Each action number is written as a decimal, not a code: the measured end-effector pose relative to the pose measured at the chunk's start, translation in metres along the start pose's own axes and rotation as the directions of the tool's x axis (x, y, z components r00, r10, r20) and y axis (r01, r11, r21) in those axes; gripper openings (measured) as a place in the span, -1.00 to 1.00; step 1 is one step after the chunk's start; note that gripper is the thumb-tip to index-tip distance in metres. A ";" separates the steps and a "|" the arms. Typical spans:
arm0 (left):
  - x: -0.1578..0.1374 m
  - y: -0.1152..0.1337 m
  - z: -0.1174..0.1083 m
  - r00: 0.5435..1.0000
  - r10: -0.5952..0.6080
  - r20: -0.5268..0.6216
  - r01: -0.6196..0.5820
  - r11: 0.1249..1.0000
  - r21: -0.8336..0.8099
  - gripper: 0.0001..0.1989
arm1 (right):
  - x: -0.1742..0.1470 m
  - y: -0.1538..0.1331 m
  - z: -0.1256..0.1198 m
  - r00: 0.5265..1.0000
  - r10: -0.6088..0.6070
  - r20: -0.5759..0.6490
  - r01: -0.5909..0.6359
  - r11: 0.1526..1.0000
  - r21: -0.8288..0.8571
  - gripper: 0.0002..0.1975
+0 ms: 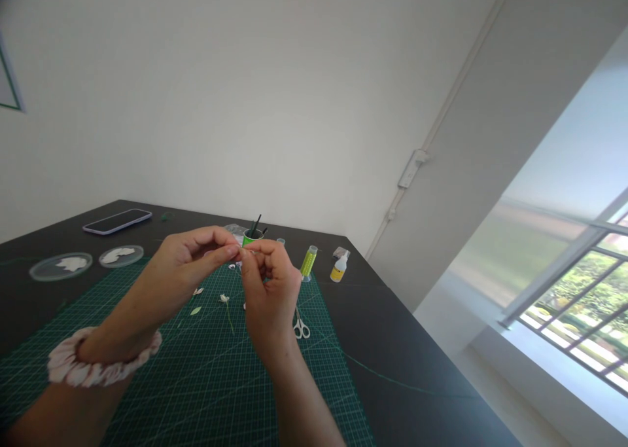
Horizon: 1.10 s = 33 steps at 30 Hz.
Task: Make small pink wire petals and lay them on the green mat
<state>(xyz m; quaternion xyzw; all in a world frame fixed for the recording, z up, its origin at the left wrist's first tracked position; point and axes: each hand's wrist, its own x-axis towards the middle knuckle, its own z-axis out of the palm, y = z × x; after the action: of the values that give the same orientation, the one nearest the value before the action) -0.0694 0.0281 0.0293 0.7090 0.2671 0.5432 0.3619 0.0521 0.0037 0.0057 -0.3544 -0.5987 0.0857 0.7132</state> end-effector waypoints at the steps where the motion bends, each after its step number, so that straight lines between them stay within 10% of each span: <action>1: 0.000 0.000 0.000 1.000 0.000 0.004 0.000 1.000 -0.009 -0.84 | 0.001 -0.001 0.000 1.000 0.011 0.003 -0.011 1.000 0.011 -0.93; 33: -0.001 -0.005 0.003 0.998 0.031 -0.061 -0.035 0.997 -0.068 -0.84 | -0.003 0.006 0.002 0.999 0.024 0.043 -0.027 0.995 0.092 -0.97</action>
<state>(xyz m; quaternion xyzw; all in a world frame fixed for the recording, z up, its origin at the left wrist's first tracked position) -0.0670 0.0296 0.0240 0.6838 0.2470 0.5790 0.3691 0.0512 0.0069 -0.0002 -0.3266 -0.6044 0.1300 0.7149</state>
